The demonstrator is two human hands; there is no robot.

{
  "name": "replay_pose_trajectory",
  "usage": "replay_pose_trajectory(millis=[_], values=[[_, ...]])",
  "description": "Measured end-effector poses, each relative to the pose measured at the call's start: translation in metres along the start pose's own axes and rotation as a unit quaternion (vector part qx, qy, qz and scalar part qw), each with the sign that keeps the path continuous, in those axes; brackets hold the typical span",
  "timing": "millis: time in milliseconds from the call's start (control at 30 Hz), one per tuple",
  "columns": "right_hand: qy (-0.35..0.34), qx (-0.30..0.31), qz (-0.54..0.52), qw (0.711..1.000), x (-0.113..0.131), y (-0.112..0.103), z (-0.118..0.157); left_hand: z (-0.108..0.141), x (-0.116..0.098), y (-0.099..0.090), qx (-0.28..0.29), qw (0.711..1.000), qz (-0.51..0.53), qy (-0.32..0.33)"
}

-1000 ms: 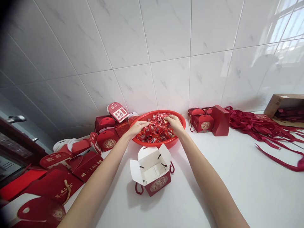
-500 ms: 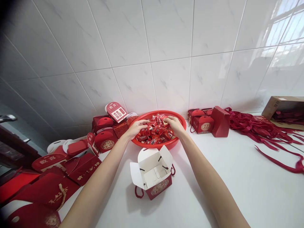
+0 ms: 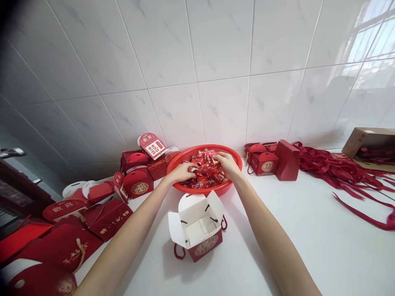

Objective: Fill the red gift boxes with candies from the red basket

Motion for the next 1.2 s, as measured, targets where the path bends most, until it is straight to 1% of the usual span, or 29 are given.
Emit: replay_pose_trajectory(millis=[100, 200, 333, 467, 567, 633, 700, 733, 767, 800, 867, 900, 933, 967, 1000, 1100, 1200], values=[[-0.005, 0.000, -0.002, 1.000, 0.001, 0.000, 0.000, -0.001, -0.003, 0.003, 0.017, 0.999, -0.036, 0.010], [-0.010, 0.005, 0.001, 1.000, 0.001, 0.000, 0.000, -0.001, -0.001, 0.001, 0.000, 1.000, -0.004, 0.019], [-0.006, 0.005, 0.003, 1.000, 0.000, -0.001, -0.001, 0.002, 0.004, -0.006, -0.045, 0.998, 0.041, 0.017], [0.001, 0.007, 0.002, 1.000, -0.001, -0.001, -0.001, 0.003, 0.004, -0.013, -0.102, 0.994, 0.021, 0.027], [0.001, 0.006, -0.004, 1.000, -0.001, -0.001, -0.001, 0.004, 0.009, -0.018, -0.144, 0.989, 0.011, 0.004], [-0.001, -0.005, -0.011, 1.000, 0.000, -0.002, -0.001, 0.007, 0.011, -0.024, -0.191, 0.981, 0.015, -0.001], [-0.003, -0.022, -0.020, 1.000, 0.000, -0.004, -0.001, 0.012, 0.007, -0.028, -0.230, 0.973, 0.012, 0.021], [-0.004, -0.029, -0.024, 0.999, 0.000, -0.005, -0.002, 0.013, 0.004, -0.028, -0.226, 0.973, 0.009, 0.045], [-0.004, -0.033, -0.027, 0.999, 0.000, -0.005, -0.002, 0.013, -0.002, -0.025, -0.197, 0.978, 0.003, 0.072], [-0.003, -0.035, -0.030, 0.999, 0.000, -0.005, -0.002, 0.012, -0.008, -0.018, -0.143, 0.985, -0.006, 0.098], [-0.001, -0.037, -0.030, 0.999, 0.000, -0.005, -0.002, 0.009, -0.017, 0.002, 0.012, 0.991, -0.046, 0.122], [-0.001, -0.040, -0.030, 0.999, 0.000, -0.005, -0.002, 0.008, -0.020, 0.012, 0.086, 0.986, -0.080, 0.117], [-0.003, -0.043, -0.031, 0.999, 0.000, -0.005, -0.002, 0.007, -0.022, 0.020, 0.140, 0.978, -0.116, 0.105], [-0.005, -0.046, -0.034, 0.998, 0.001, -0.005, -0.002, 0.005, -0.023, 0.024, 0.172, 0.970, -0.145, 0.090], [-0.009, -0.049, -0.037, 0.998, 0.001, -0.006, -0.001, 0.003, -0.025, 0.027, 0.188, 0.965, -0.167, 0.077], [-0.011, -0.050, -0.044, 0.998, 0.003, -0.005, 0.000, -0.002, -0.033, 0.031, 0.211, 0.957, -0.190, 0.055], [-0.008, -0.046, -0.037, 0.998, 0.003, -0.004, 0.000, -0.002, -0.033, 0.036, 0.237, 0.953, -0.184, 0.031]])
Point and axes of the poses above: each hand's wrist, its own z-axis away from the middle knuckle, its own y-axis out of the palm, x = y × z, the point moved 6 cm from there along -z, towards the middle knuckle, and after that the axes turned 4 degrees about x, right-handed, at the moved point
